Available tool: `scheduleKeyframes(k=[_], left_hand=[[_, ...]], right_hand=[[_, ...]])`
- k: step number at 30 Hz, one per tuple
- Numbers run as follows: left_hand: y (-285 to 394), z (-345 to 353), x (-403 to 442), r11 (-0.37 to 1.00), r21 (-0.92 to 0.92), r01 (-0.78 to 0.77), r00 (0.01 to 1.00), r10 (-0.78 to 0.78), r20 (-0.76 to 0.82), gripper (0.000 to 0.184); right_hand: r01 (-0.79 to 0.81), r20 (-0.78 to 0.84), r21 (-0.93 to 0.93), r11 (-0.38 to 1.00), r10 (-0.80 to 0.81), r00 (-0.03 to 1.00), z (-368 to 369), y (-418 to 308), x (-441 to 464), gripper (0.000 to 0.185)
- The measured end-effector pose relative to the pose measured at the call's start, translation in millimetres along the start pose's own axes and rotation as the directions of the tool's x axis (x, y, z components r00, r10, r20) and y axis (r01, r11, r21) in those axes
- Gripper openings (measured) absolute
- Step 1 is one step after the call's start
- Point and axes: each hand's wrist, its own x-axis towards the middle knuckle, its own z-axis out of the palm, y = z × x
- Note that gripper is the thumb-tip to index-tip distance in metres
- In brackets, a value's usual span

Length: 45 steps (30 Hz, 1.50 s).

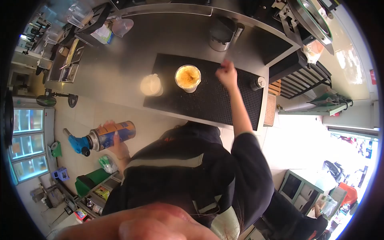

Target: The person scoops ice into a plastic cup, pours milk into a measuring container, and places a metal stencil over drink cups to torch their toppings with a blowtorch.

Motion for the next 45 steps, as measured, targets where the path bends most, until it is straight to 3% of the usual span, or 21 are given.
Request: scheduleKeyframes(k=[1,2,4,6,7,9,12,17,20,23,27,29,30,33,35,37,38,39,41,43,45], left_hand=[[-3,1,-3,1.000,-0.006,-0.001,1.000,0.001,-0.017,0.072],[-1,5,-5,1.000,0.002,0.010,0.999,-0.010,-0.035,0.072],[-1,7,-7,0.999,-0.006,0.047,0.998,-0.047,-0.036,0.071],[-1,8,-7,0.998,-0.021,0.064,0.998,-0.065,-0.027,0.070],[-1,10,-5,0.998,-0.031,0.062,0.998,-0.062,-0.016,0.070],[1,15,-4,0.998,-0.042,0.049,0.999,-0.049,-0.006,0.070],[3,22,1,0.999,-0.020,0.028,1.000,-0.028,0.004,0.071],[4,17,-1,0.997,0.071,0.017,0.999,-0.020,0.038,0.074],[7,16,-4,0.993,0.113,0.024,0.999,-0.028,0.026,0.075],[7,13,-4,0.991,0.129,0.027,0.999,-0.030,0.023,0.076],[11,12,-1,0.991,0.131,0.025,0.999,-0.030,0.040,0.075],[13,12,-1,0.988,0.149,0.025,0.998,-0.034,0.053,0.075],[13,12,-2,0.986,0.162,0.032,0.997,-0.042,0.062,0.075],[11,0,-8,0.969,0.234,0.075,0.992,-0.096,0.079,0.076],[6,-14,-12,0.948,0.303,0.096,0.989,-0.125,0.076,0.076],[11,-3,-10,0.958,0.286,-0.035,0.989,-0.008,0.149,0.074],[14,1,-9,0.953,0.299,-0.051,0.988,0.005,0.154,0.074],[18,4,-8,0.948,0.311,-0.061,0.986,0.009,0.166,0.074],[21,0,-7,0.940,0.334,-0.068,0.983,0.005,0.185,0.074],[22,-4,-6,0.935,0.348,-0.069,0.981,0.001,0.192,0.076],[20,-7,-5,0.955,0.282,-0.094,0.984,0.046,0.174,0.075]], right_hand=[[0.097,0.117,-0.020,0.995,-0.094,0.989,1,-11,-30,0.083],[0.185,0.223,0.076,0.980,-0.197,0.955,13,-10,-51,0.099],[0.398,0.236,0.091,0.913,-0.408,0.882,46,-20,-74,0.119],[0.313,0.175,0.358,0.880,-0.392,0.903,74,-41,-78,0.119],[0.322,0.095,0.425,0.846,-0.396,0.913,85,-54,-78,0.106],[0.233,0.172,0.350,0.907,-0.307,0.936,94,-55,-70,0.089],[0.228,0.050,0.444,0.867,-0.278,0.959,98,-52,-68,0.075],[0.283,-0.185,0.543,0.791,-0.216,0.959,50,-29,-27,0.075],[0.391,-0.519,0.349,0.852,-0.172,0.837,16,7,32,0.080],[0.306,-0.740,0.105,0.946,-0.131,0.659,-17,7,65,0.078],[0.218,-0.779,0.099,0.971,-0.061,0.624,-29,39,104,0.079],[0.201,-0.767,0.159,0.967,-0.007,0.642,-29,38,105,0.079],[0.172,-0.707,0.205,0.963,0.024,0.706,-32,38,105,0.086],[0.304,-0.743,-0.014,0.953,-0.214,0.635,-26,68,111,0.097],[0.196,-0.818,-0.196,0.961,-0.270,0.508,-4,89,75,0.107],[0.194,-0.707,-0.187,0.963,-0.269,0.654,30,63,7,0.110],[0.290,-0.471,-0.071,0.954,-0.289,0.834,49,33,-32,0.112],[0.337,-0.193,0.060,0.940,-0.320,0.927,72,2,-66,0.114],[0.559,0.185,0.112,0.821,-0.570,0.800,114,-34,-94,0.119],[0.510,0.315,0.304,0.805,-0.590,0.743,161,-53,-99,0.126],[0.375,0.369,0.401,0.836,-0.522,0.769,200,-66,-94,0.124]])
